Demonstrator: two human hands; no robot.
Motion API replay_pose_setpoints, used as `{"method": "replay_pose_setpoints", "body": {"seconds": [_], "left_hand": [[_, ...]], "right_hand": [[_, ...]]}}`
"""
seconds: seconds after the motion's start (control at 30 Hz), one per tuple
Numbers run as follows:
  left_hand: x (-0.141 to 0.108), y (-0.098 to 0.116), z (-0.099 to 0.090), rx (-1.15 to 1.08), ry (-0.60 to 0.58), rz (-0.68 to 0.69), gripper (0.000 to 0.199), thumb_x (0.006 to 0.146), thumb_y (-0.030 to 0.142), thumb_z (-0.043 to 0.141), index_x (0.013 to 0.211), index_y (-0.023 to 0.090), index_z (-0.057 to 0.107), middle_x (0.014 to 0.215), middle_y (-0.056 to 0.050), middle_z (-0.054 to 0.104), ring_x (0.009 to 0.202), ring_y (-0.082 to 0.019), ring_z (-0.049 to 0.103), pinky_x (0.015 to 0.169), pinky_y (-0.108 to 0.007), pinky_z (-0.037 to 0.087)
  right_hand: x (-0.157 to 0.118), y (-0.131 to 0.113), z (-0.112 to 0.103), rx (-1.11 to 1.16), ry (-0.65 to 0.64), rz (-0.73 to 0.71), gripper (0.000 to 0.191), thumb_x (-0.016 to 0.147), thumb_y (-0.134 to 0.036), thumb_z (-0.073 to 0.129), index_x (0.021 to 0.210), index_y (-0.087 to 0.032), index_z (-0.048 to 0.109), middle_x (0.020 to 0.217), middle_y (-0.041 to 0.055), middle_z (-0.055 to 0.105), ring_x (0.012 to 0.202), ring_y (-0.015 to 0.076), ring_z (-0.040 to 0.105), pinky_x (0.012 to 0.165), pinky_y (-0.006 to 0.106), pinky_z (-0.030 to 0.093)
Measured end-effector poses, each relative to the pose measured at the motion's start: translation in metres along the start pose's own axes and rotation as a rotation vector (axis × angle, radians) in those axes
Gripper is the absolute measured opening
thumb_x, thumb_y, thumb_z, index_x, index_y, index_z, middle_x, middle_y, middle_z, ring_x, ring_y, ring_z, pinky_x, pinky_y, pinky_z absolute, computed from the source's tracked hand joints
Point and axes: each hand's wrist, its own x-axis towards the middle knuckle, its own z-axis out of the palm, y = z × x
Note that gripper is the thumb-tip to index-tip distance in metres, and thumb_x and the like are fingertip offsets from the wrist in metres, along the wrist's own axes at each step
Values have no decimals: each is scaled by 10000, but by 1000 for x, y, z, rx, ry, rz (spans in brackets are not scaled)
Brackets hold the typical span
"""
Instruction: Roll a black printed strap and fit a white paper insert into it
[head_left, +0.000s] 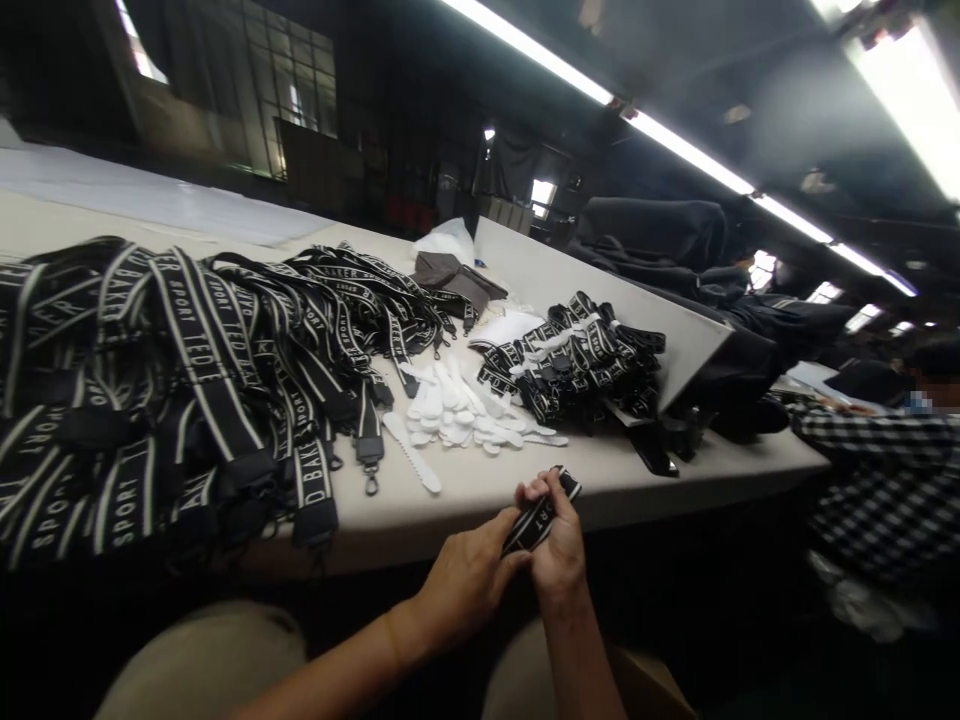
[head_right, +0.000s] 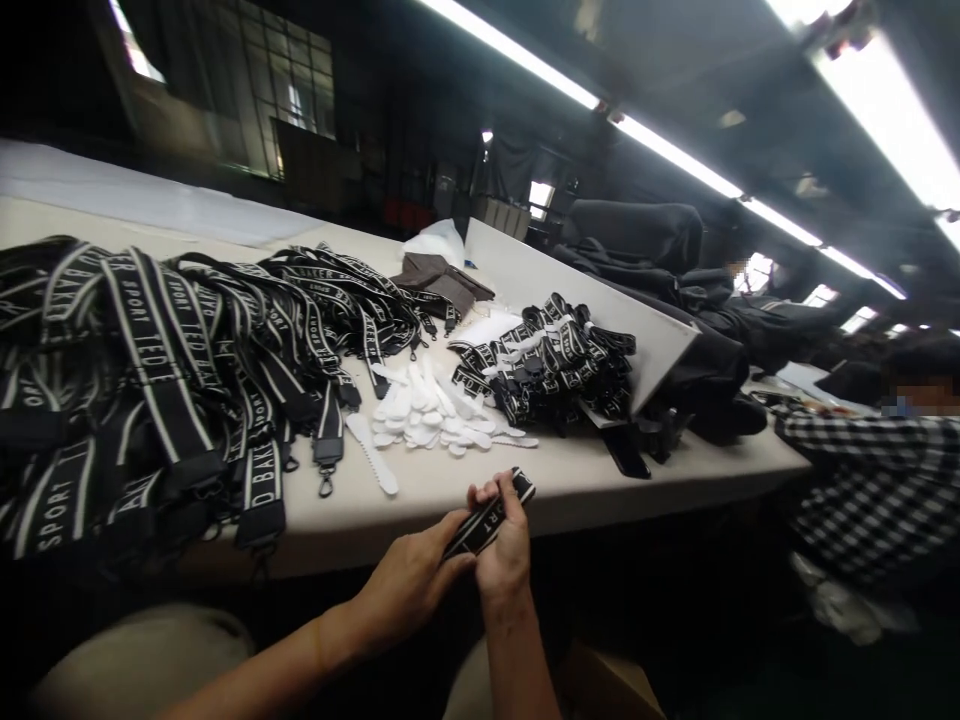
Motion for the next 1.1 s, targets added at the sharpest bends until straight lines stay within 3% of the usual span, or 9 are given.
{"method": "replay_pose_setpoints", "body": {"seconds": [0.13,0.27,0.37,0.5,0.63,0.73,0.9,1.0,1.1], "left_hand": [[8,0,-23,-211,108,-48,259,934,286,514,1176,212,571,1033,-56,710,917,-242,656,813,-315,474],[14,-3,-41,-521,168,-6,267,915,288,563,1158,186,599,1069,-53,691,1010,-229,616,908,-301,462],[17,-9,-56,-578,213,-4,284,909,319,584,1165,200,618,1098,-47,684,1030,-222,607,913,-297,467],[18,-31,-95,-561,414,-114,332,874,398,624,1144,204,617,800,-8,674,653,-152,595,591,-241,491],[20,-64,-143,-626,783,-222,353,820,457,673,1059,203,621,657,23,616,479,-116,506,392,-188,408],[22,-80,-163,-761,965,-220,292,805,434,682,990,220,614,774,2,654,522,-132,550,389,-214,481],[26,-83,-169,-858,990,-253,233,817,419,662,929,222,607,766,2,653,515,-135,550,363,-218,481],[26,-82,-169,-920,920,-271,295,811,462,659,938,201,606,633,17,612,440,-125,506,345,-216,448],[26,-84,-168,-954,892,-288,391,774,514,678,942,168,610,568,13,592,417,-127,504,344,-216,436]], "right_hand": [[11,8,21,-24,-87,27,174,808,-280,743,767,-222,585,575,-86,458,513,80,490,720,235,575],[17,15,43,-156,-268,-24,232,801,-408,749,808,-235,595,577,-91,465,547,85,513,806,254,562],[28,13,48,-324,-421,0,335,751,-508,766,911,-243,639,704,-44,611,701,134,621,857,331,549],[64,-1,41,-675,-589,-90,618,653,-558,814,1145,-216,661,1092,101,697,990,246,648,848,382,532],[108,-1,49,-1175,-483,-388,264,746,-365,779,949,-198,754,960,78,717,842,204,641,729,309,517],[136,24,72,-1365,-582,-542,97,789,-290,719,838,-219,764,887,47,699,792,190,624,695,294,502],[182,85,113,-1570,-616,-738,136,817,-239,680,938,-214,739,1013,53,658,696,142,581,744,300,488],[209,112,128,-1757,-579,-740,159,841,-261,667,978,-211,730,1043,53,659,694,132,566,827,307,461],[231,129,138,-1842,-563,-677,107,768,-262,747,858,-205,744,953,45,674,742,157,583,808,303,448]]}}
